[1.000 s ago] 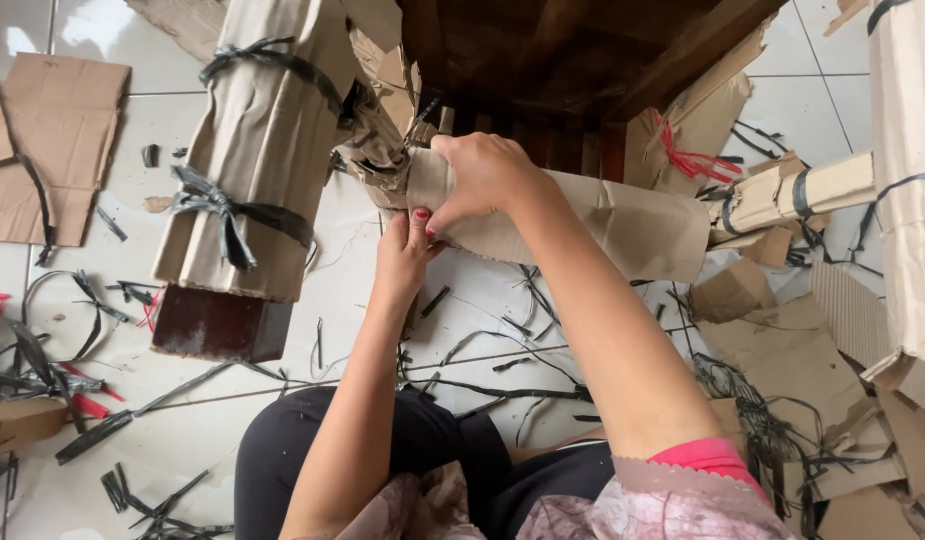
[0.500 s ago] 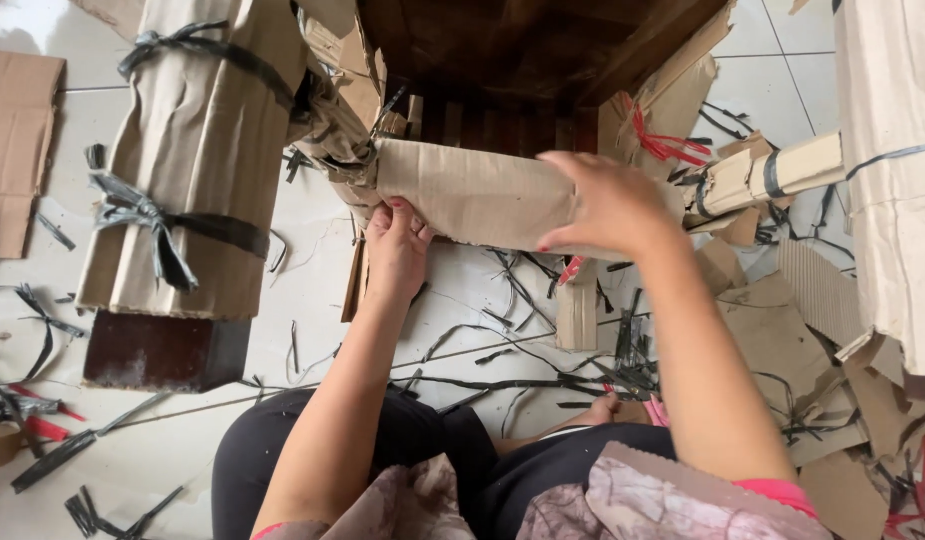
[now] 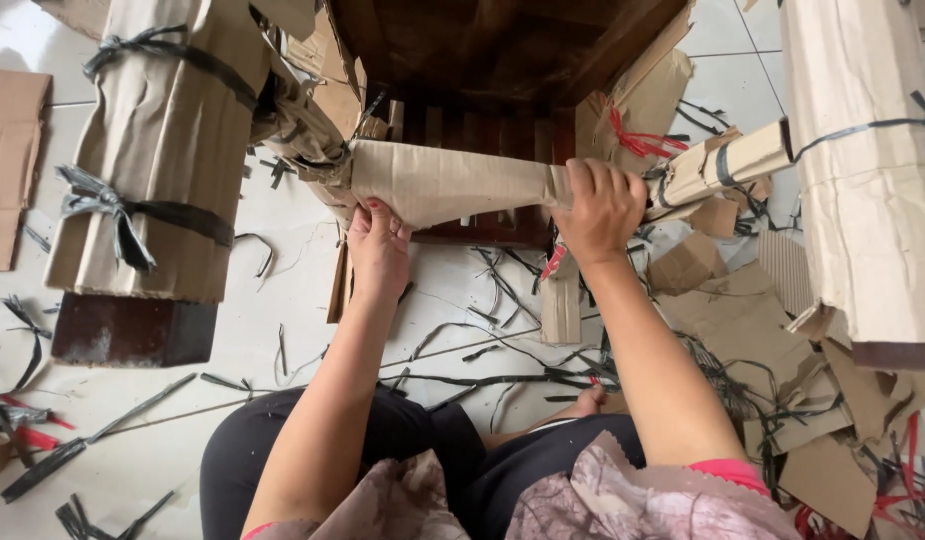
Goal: The person sits on the floor and wraps a piece of cardboard around the underside of a wooden chair. They secure the cardboard using black plastic ties and pink scissors, working on the chair legs and frame.
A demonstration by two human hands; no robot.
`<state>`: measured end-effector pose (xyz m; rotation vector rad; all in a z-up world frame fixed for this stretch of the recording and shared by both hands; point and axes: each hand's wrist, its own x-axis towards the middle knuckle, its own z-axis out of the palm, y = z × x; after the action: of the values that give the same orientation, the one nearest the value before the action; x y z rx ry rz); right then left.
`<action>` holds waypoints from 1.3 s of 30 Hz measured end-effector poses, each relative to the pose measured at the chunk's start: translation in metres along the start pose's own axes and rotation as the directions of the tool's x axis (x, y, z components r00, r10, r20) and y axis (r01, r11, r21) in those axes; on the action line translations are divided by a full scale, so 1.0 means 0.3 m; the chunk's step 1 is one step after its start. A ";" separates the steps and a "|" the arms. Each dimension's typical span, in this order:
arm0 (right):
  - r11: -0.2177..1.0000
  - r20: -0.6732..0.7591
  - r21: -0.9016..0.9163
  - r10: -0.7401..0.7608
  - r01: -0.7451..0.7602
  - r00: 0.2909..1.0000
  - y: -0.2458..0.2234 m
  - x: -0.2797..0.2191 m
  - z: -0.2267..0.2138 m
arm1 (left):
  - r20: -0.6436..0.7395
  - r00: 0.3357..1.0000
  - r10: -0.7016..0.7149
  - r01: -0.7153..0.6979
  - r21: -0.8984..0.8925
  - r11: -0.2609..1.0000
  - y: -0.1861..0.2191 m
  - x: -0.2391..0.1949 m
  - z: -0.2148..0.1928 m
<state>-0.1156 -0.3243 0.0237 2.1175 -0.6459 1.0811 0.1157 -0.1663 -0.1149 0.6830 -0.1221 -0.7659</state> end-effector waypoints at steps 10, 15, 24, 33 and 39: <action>0.967 0.486 0.163 0.094 -0.196 0.869 -0.038 0.038 -0.104 | -0.037 0.999 0.009 -0.009 -0.010 1.000 -0.089 0.043 -0.070; 0.876 0.856 0.392 -0.234 -0.283 0.462 -0.201 0.360 -0.189 | -0.039 0.999 0.023 -0.023 -0.009 1.000 -0.052 0.014 -0.024; 0.827 0.811 0.512 -0.376 -0.231 0.448 -0.524 0.511 -0.028 | 0.102 0.970 -0.223 0.235 -0.128 0.964 0.082 -0.062 0.005; 0.965 0.501 0.261 -0.129 -0.007 0.856 -0.614 0.335 0.002 | 0.248 0.932 -0.263 0.295 -0.100 0.950 0.195 -0.057 0.060; 0.982 0.261 0.167 -0.132 0.090 0.956 -0.620 0.263 0.131 | 0.173 0.979 -0.111 -0.127 0.935 0.332 0.496 -0.299 0.247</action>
<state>0.0722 -0.2413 0.0102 2.4320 -0.5751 0.8079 0.1144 -0.0675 0.0459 1.7537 -0.8430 -0.7029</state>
